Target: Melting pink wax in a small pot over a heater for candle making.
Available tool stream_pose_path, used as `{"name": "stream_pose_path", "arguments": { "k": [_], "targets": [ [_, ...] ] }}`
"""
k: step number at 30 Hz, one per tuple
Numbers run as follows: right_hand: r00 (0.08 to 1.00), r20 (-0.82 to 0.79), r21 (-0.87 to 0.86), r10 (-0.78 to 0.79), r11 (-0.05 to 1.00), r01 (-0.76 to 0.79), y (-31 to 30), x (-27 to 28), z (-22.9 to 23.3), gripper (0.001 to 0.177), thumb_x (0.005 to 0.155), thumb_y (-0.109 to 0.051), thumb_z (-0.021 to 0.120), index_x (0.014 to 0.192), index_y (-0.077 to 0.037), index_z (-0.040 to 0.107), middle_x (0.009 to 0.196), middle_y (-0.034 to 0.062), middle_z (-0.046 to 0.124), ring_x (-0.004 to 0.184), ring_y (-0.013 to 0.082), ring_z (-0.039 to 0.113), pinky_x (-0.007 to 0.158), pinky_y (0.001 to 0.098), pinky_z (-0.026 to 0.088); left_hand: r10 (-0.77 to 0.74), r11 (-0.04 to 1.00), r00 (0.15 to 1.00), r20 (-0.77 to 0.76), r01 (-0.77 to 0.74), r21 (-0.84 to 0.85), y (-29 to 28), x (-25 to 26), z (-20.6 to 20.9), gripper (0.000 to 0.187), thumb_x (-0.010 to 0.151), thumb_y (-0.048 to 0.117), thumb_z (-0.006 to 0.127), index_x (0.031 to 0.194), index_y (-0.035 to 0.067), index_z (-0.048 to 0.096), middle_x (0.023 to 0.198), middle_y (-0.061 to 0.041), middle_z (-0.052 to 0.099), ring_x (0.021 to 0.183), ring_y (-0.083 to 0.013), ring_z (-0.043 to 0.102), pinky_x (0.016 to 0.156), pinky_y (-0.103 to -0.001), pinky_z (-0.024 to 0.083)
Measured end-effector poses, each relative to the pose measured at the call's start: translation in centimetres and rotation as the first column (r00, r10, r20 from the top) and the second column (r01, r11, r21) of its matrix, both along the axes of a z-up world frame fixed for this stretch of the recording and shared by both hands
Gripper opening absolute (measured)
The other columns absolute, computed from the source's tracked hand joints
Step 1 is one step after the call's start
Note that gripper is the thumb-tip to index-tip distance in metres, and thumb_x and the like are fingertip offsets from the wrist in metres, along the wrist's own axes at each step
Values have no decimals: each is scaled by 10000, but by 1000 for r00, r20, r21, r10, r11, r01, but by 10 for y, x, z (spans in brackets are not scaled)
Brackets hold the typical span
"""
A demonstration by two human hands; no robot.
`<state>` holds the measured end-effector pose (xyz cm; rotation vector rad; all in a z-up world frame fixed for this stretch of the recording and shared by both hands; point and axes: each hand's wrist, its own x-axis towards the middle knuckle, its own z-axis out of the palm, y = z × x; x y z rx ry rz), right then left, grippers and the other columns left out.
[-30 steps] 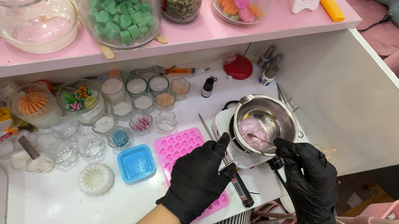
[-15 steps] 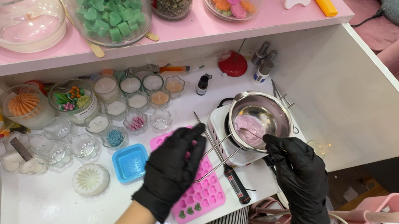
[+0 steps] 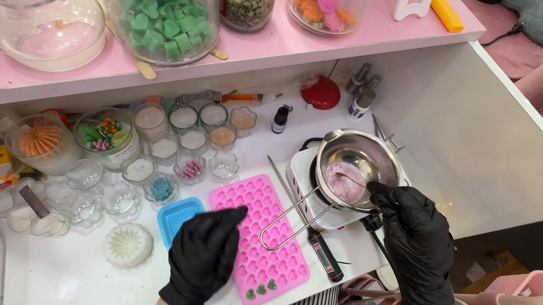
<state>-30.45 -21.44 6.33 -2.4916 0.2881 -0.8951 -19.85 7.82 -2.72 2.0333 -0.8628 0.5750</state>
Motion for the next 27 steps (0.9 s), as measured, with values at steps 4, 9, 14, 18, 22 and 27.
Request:
{"name": "stream_pose_path", "arguments": {
  "k": [4, 9, 14, 18, 22, 27],
  "targets": [
    [998, -53, 88, 34, 996, -29, -4, 3, -5, 379, 849, 81, 641, 1158, -114, 741, 998, 56, 758, 879, 208, 752, 768, 306, 577, -129, 989, 973, 191, 113, 94, 7, -9, -23, 536, 793, 113, 728, 1324, 143, 656, 1171, -66, 694, 1076, -278, 643, 958, -455, 497],
    [998, -37, 34, 41, 999, -39, 1, 7, -5, 406, 831, 100, 624, 1159, -114, 732, 1033, 50, 760, 929, 206, 758, 786, 304, 585, -197, 978, 960, 199, 177, 114, 13, -9, -33, 547, 787, 122, 737, 1327, 132, 647, 1182, -74, 686, 1098, -290, 640, 1001, -480, 482],
    [997, -62, -18, -48, 999, 47, 0, 5, 0, 405, 820, 96, 635, 1147, -119, 737, 1034, 64, 758, 946, 215, 753, 787, 313, 584, -119, 992, 986, 117, 114, 49, 16, -8, -34, 562, 767, 79, 728, 1317, 177, 668, 1188, -54, 702, 1097, -304, 644, 967, -445, 507],
    [998, -45, -12, -41, 999, 41, 7, 5, 2, 374, 855, 90, 632, 1142, -126, 737, 1023, 63, 759, 949, 213, 758, 793, 312, 583, -116, 993, 986, 122, 113, 33, 16, -7, -35, 539, 780, 68, 728, 1304, 181, 670, 1183, -50, 700, 1095, -296, 647, 956, -437, 519],
    [998, -27, 8, -52, 999, 52, -1, 3, -1, 420, 821, 122, 592, 1142, -105, 739, 1040, 78, 766, 965, 220, 761, 815, 316, 580, -119, 993, 990, 73, 119, 14, 16, -7, -36, 509, 787, 73, 733, 1283, 177, 683, 1172, -47, 704, 1080, -288, 657, 927, -421, 526],
    [999, 34, 101, 19, 995, -22, -8, 4, -4, 337, 886, 101, 584, 1139, -77, 717, 1047, 70, 781, 963, 191, 767, 854, 292, 583, -109, 994, 991, 77, 108, 20, 16, -6, -36, 479, 795, 77, 727, 1262, 180, 692, 1170, -40, 707, 1074, -275, 661, 925, -418, 523]
  ]
}}
